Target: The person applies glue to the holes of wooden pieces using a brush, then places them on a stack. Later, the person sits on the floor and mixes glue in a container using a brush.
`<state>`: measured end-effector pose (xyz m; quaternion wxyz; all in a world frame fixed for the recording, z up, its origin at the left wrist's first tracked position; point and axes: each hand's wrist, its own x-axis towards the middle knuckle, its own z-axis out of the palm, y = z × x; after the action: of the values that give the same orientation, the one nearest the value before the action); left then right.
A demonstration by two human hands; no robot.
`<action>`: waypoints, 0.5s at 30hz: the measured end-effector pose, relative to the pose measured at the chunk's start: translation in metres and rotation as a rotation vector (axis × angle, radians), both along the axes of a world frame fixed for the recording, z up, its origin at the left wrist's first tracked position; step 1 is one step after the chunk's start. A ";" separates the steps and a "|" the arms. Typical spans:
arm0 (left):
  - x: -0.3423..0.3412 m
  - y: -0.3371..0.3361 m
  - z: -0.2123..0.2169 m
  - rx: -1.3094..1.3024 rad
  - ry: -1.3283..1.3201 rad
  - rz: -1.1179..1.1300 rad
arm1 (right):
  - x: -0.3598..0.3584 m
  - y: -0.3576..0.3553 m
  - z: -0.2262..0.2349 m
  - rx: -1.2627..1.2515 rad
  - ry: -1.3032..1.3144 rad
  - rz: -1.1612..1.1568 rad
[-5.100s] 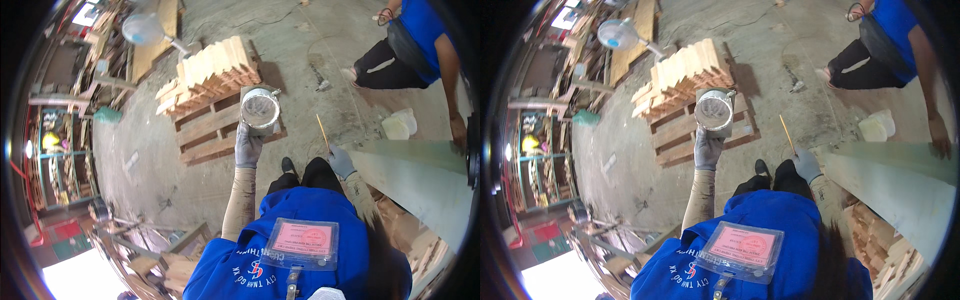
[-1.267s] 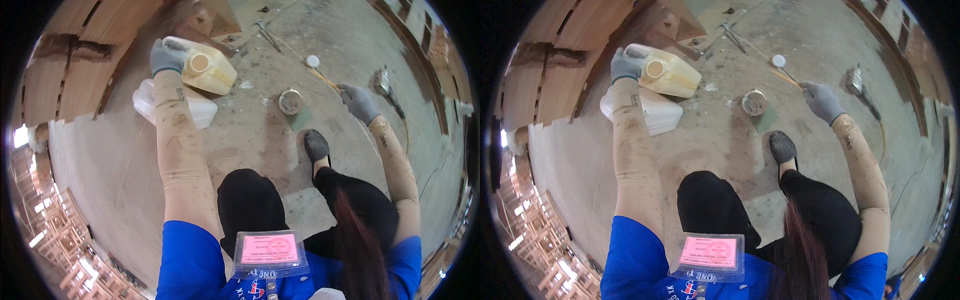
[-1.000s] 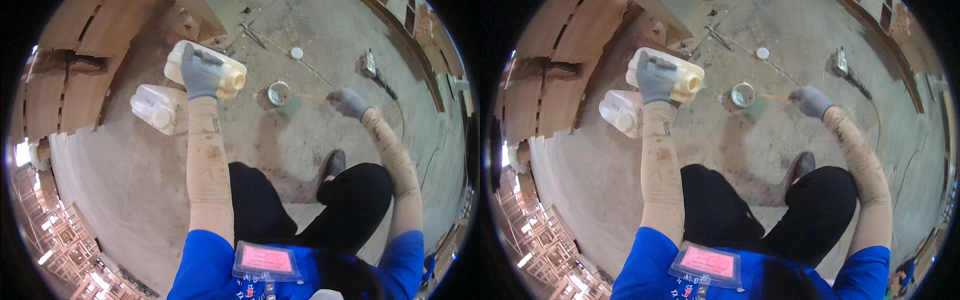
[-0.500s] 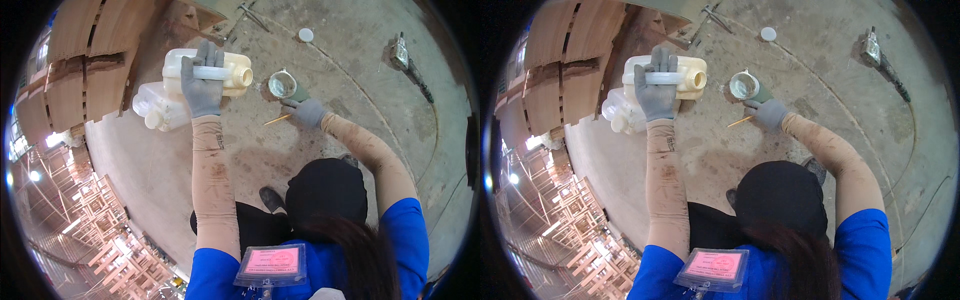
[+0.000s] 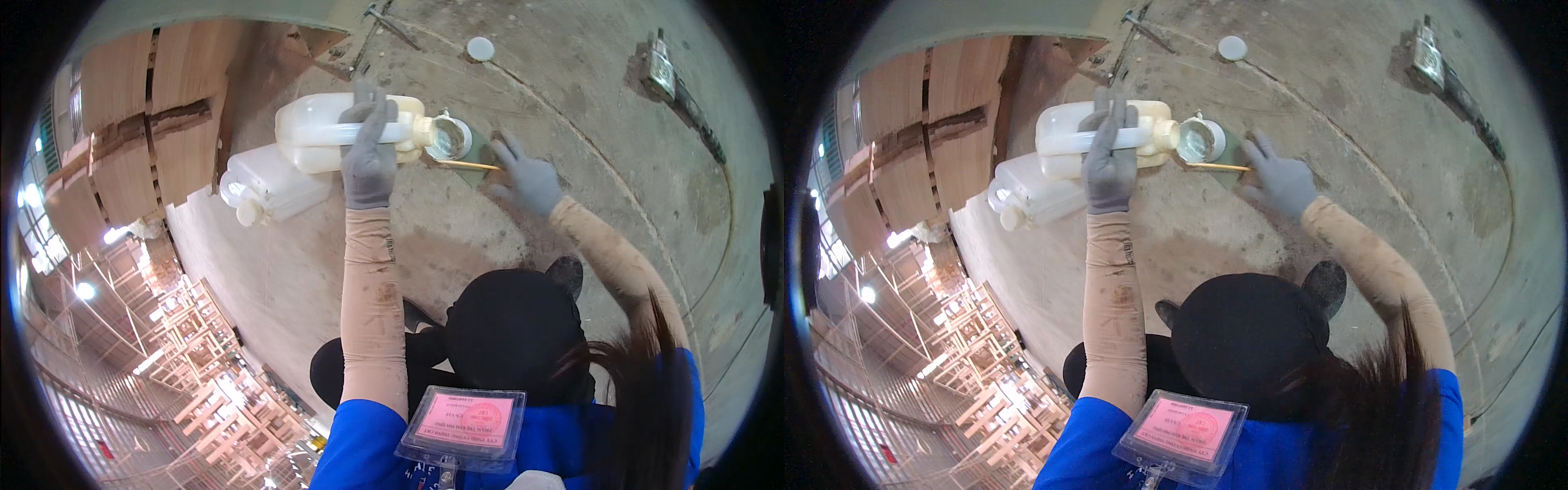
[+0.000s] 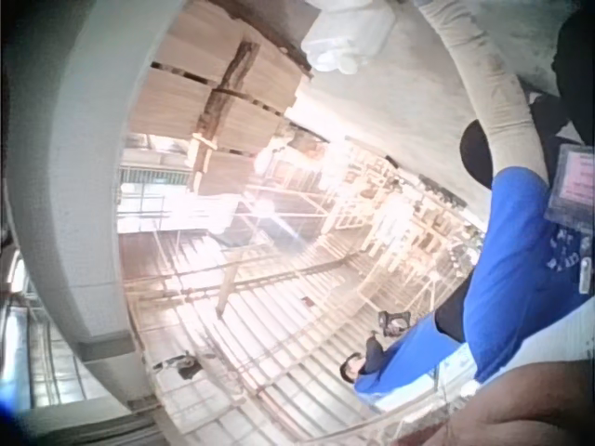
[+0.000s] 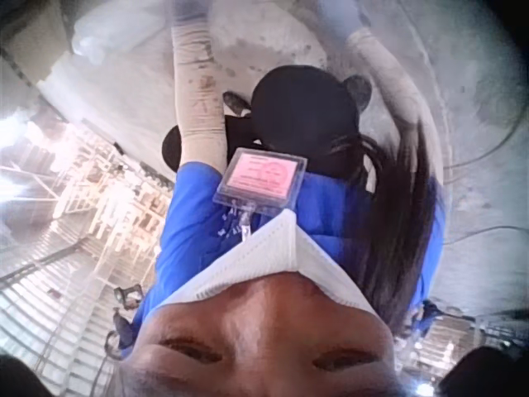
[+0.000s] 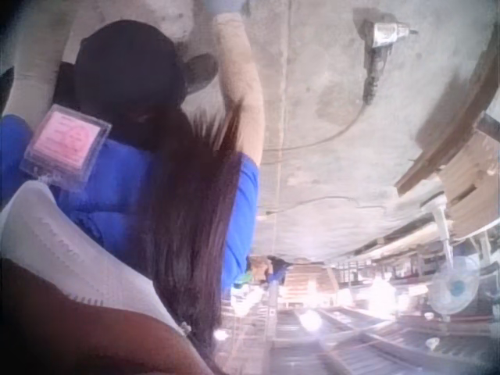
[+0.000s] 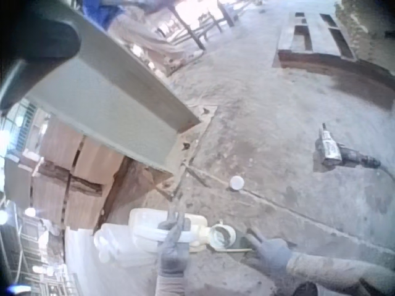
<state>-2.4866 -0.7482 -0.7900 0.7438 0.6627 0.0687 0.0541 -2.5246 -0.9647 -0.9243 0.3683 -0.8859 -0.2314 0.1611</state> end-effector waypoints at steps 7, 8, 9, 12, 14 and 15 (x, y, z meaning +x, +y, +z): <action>0.009 0.017 0.015 -0.297 0.006 0.091 | -0.008 0.050 -0.005 -0.139 0.105 -0.114; 0.008 0.017 0.015 -0.292 0.010 0.072 | -0.009 0.049 -0.007 -0.124 0.088 -0.110; 0.008 0.016 0.015 -0.290 0.015 0.054 | -0.011 0.045 -0.010 -0.111 0.071 -0.107; 0.002 0.014 0.013 -0.281 0.035 0.092 | -0.004 0.035 0.003 -0.136 0.082 -0.075; -0.003 0.006 0.004 0.272 0.009 0.008 | -0.003 0.019 0.001 -0.160 0.083 -0.103; -0.004 0.000 -0.001 0.546 -0.009 -0.034 | -0.003 0.006 0.001 -0.154 0.070 -0.137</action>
<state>-2.4909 -0.7486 -0.7915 0.5384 0.8396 0.0374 0.0611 -2.5273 -0.9588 -0.9238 0.3171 -0.9192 -0.1442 0.1839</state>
